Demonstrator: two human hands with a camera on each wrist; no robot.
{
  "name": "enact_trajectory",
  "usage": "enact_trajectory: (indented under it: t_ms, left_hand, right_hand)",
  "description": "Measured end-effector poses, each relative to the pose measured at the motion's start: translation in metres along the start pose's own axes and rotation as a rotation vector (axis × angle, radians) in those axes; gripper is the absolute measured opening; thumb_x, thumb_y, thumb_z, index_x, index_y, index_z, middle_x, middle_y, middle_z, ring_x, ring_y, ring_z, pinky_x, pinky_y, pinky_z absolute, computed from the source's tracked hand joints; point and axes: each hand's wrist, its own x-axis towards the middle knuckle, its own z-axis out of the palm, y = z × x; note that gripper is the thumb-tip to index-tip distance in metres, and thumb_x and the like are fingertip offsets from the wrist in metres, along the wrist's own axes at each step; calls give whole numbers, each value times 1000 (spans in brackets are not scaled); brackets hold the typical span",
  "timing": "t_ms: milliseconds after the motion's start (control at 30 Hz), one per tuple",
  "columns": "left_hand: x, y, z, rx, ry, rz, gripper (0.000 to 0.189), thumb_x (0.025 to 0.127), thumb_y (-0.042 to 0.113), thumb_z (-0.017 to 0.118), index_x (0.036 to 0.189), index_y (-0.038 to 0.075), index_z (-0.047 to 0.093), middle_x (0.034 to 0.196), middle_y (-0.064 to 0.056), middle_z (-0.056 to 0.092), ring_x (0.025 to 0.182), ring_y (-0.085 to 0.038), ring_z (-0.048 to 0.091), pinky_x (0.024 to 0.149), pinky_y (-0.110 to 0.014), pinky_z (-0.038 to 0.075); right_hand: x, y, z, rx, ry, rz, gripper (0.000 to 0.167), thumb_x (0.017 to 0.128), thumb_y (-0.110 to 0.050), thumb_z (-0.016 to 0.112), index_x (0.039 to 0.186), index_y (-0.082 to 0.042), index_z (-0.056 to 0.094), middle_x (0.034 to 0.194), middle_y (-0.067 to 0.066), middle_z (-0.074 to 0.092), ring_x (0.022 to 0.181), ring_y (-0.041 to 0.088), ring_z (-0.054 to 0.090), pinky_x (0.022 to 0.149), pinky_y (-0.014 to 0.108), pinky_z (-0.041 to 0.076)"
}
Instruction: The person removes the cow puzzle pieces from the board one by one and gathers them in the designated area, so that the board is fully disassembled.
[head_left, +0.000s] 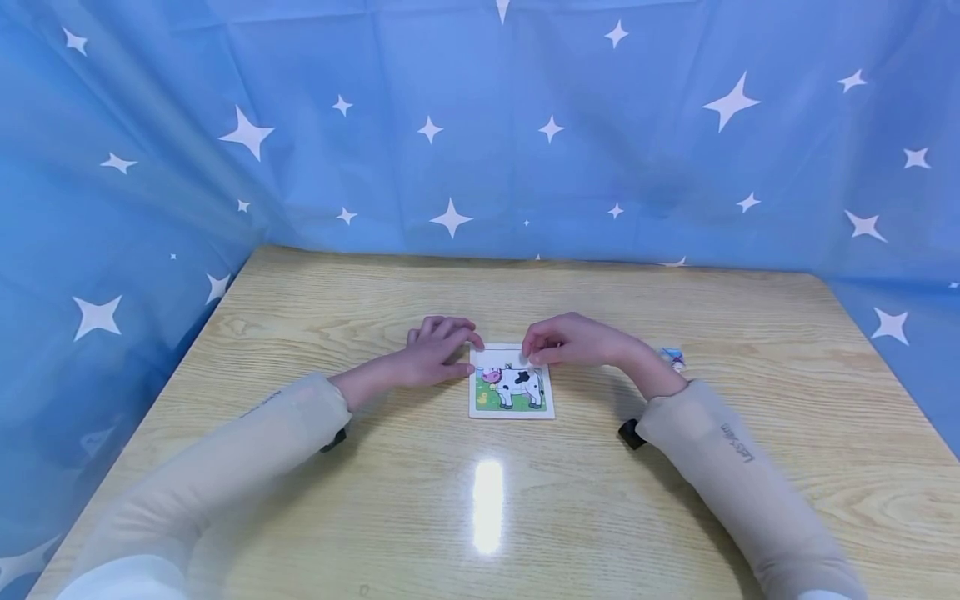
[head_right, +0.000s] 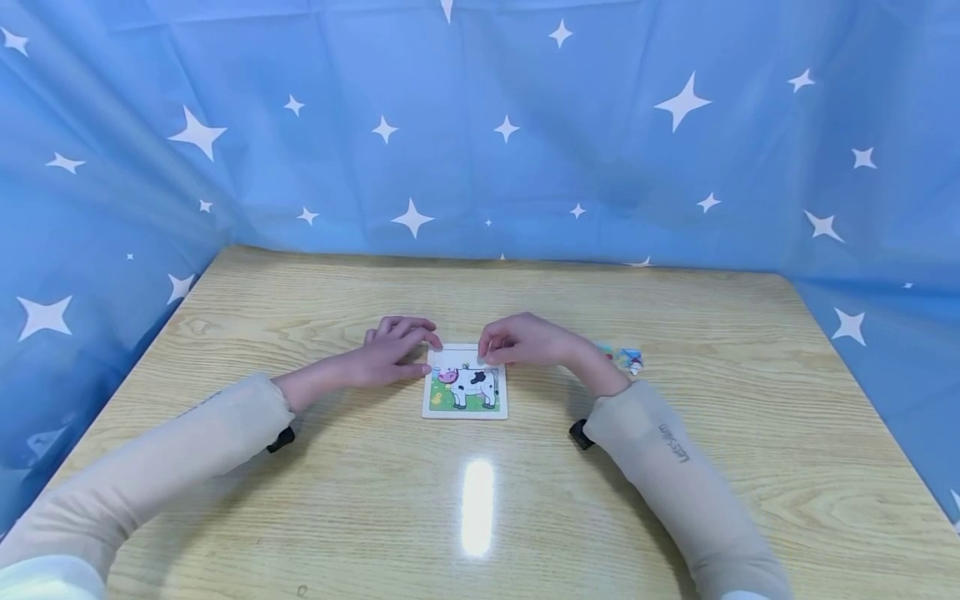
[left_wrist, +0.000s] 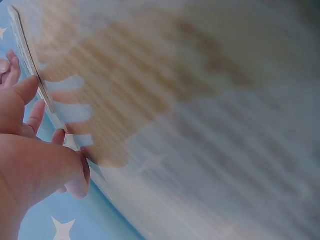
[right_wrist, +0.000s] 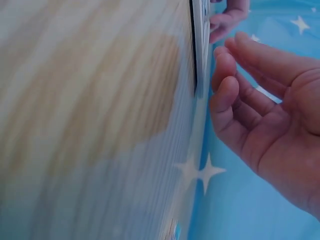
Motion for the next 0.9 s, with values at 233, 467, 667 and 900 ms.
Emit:
enact_trajectory:
  t_ms: [233,467,667,900]
  left_hand:
    - [0,-1,0,-10,-5,0,37,114,28,61,149,15,55,176,-19,30,159,-53,14,119,-71,22]
    - [2,-2,0,3,0,4,38,114,29,61,149,16,54,176,-19,31,159,-53,15,119,-69,23]
    - [0,-2,-1,8,3,4,37,114,29,62,148,16,55,175,-19,31,158,-53,16,118,-68,23]
    - [1,-1,-1,-10,-12,-1,37,115,29,61,149,15,54,176,-19,30,158,-52,15,118,-70,22]
  right_hand:
    - [12,-6,7,44,-60,2,8,110,-4,66,112,0,72,85,3,67,68,15,60,65,28,54]
    - [21,-12,10,-7,-88,-40,8,109,-2,65,111,0,72,85,2,68,65,11,60,63,26,52]
    - [28,-19,14,-35,-110,-42,7,109,-3,66,114,0,71,84,2,69,63,9,61,63,26,53]
    - [33,-26,18,-49,-125,-33,9,107,-5,71,115,-1,72,83,0,68,63,9,58,63,25,51]
